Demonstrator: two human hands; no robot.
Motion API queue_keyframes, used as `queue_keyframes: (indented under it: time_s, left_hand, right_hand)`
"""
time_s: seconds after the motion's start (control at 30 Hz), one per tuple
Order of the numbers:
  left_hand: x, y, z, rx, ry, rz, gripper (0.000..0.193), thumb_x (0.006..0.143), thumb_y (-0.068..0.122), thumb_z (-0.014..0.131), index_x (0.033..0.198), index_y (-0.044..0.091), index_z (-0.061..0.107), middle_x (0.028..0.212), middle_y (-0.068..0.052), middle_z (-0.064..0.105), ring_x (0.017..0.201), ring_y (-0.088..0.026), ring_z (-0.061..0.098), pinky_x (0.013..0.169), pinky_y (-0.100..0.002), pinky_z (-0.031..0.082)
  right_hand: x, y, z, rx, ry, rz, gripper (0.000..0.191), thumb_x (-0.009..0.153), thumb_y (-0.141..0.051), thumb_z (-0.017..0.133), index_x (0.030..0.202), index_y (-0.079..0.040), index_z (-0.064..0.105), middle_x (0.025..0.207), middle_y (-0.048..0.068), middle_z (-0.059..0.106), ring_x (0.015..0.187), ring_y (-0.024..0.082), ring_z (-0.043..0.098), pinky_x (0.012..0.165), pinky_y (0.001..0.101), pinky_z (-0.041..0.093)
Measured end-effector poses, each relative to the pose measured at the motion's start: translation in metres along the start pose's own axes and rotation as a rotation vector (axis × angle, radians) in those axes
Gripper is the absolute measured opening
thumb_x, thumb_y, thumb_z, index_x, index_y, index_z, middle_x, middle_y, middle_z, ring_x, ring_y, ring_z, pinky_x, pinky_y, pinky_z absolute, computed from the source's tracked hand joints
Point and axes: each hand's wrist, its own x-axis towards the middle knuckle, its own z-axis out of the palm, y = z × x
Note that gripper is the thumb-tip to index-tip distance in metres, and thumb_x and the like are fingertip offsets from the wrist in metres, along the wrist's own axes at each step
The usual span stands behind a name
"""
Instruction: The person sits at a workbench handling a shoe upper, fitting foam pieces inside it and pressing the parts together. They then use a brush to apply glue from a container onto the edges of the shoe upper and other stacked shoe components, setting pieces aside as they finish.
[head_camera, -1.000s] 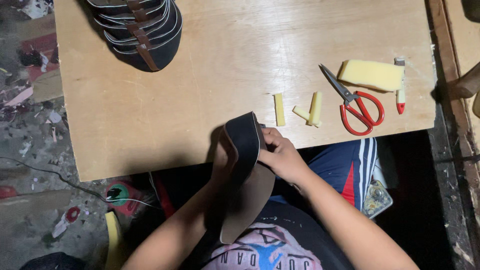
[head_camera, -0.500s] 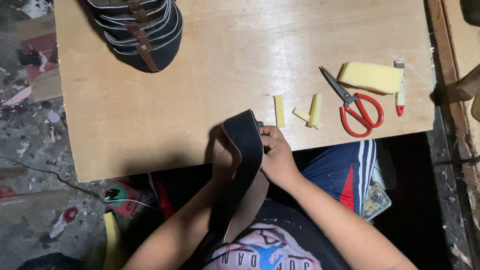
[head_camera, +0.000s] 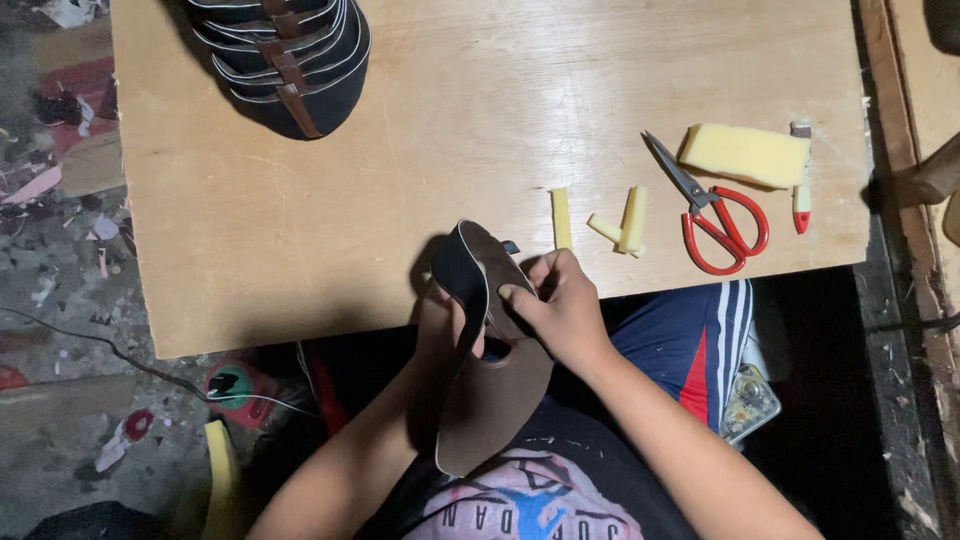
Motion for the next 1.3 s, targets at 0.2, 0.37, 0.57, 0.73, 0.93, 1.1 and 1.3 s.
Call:
queue_keyframes:
  time_s: [0.2,0.37,0.57,0.73,0.93,1.1,1.3]
  left_hand:
    - [-0.006,-0.007,-0.001,0.311,-0.084,0.079,0.017,0.1,0.022,0.06,0.099,0.005,0.063,0.081,-0.003,0.063,0.067,-0.013,0.06,0.056,-0.028,0.047]
    - [-0.001,-0.003,0.003,0.434,-0.068,0.094,0.02,0.101,0.023,0.063,0.093,0.005,0.063,0.072,-0.002,0.059,0.058,-0.011,0.055,0.049,-0.027,0.042]
    - [-0.001,0.008,0.004,0.548,-0.144,0.113,0.018,0.101,0.023,0.062,0.096,0.005,0.063,0.074,-0.001,0.061,0.059,-0.009,0.057,0.05,-0.025,0.044]
    - [-0.001,0.002,0.003,0.582,-0.197,0.206,0.012,0.1,0.016,0.063,0.101,0.004,0.062,0.08,0.001,0.061,0.067,-0.008,0.056,0.057,-0.025,0.045]
    - [-0.019,0.012,0.007,0.72,-0.215,0.281,0.017,0.103,0.021,0.06,0.104,0.005,0.064,0.082,0.0,0.061,0.069,-0.009,0.056,0.06,-0.025,0.045]
    - [-0.04,0.025,0.031,0.616,-0.395,0.487,0.02,0.104,0.021,0.06,0.112,0.003,0.061,0.102,-0.002,0.067,0.094,-0.01,0.063,0.084,-0.027,0.053]
    - [-0.049,0.03,0.049,1.034,-0.212,0.49,0.016,0.094,0.008,0.065,0.107,-0.002,0.065,0.094,-0.007,0.071,0.086,-0.014,0.067,0.076,-0.03,0.056]
  right_hand:
    - [0.006,0.009,-0.002,0.081,-0.098,0.062,0.015,0.085,-0.011,0.078,0.09,-0.001,0.068,0.074,0.0,0.066,0.069,0.006,0.058,0.063,0.0244,0.05]
    - [0.008,0.015,-0.002,0.139,-0.16,0.024,0.015,0.089,-0.011,0.07,0.098,0.0,0.067,0.079,-0.001,0.068,0.071,0.005,0.059,0.064,0.0242,0.051]
    - [0.011,0.016,-0.008,0.107,-0.184,0.07,0.014,0.091,-0.012,0.07,0.093,0.002,0.071,0.076,0.0,0.069,0.069,0.005,0.059,0.063,0.0252,0.05]
    - [0.01,0.018,-0.007,0.035,-0.127,0.125,0.018,0.089,-0.015,0.072,0.097,0.001,0.071,0.07,0.003,0.066,0.062,0.007,0.055,0.058,0.0275,0.046]
    - [0.008,0.019,-0.019,0.161,-0.259,0.151,0.025,0.091,-0.018,0.072,0.106,0.002,0.068,0.082,0.001,0.069,0.073,0.006,0.062,0.067,0.0248,0.052]
    - [-0.001,0.026,-0.027,0.205,-0.312,0.191,0.024,0.086,-0.013,0.078,0.101,0.002,0.066,0.085,-0.001,0.069,0.075,0.006,0.062,0.068,0.0247,0.053]
    - [-0.003,0.038,-0.017,0.201,-0.275,0.207,0.015,0.089,-0.012,0.074,0.094,0.001,0.068,0.082,0.001,0.07,0.073,0.006,0.061,0.067,0.0245,0.052]
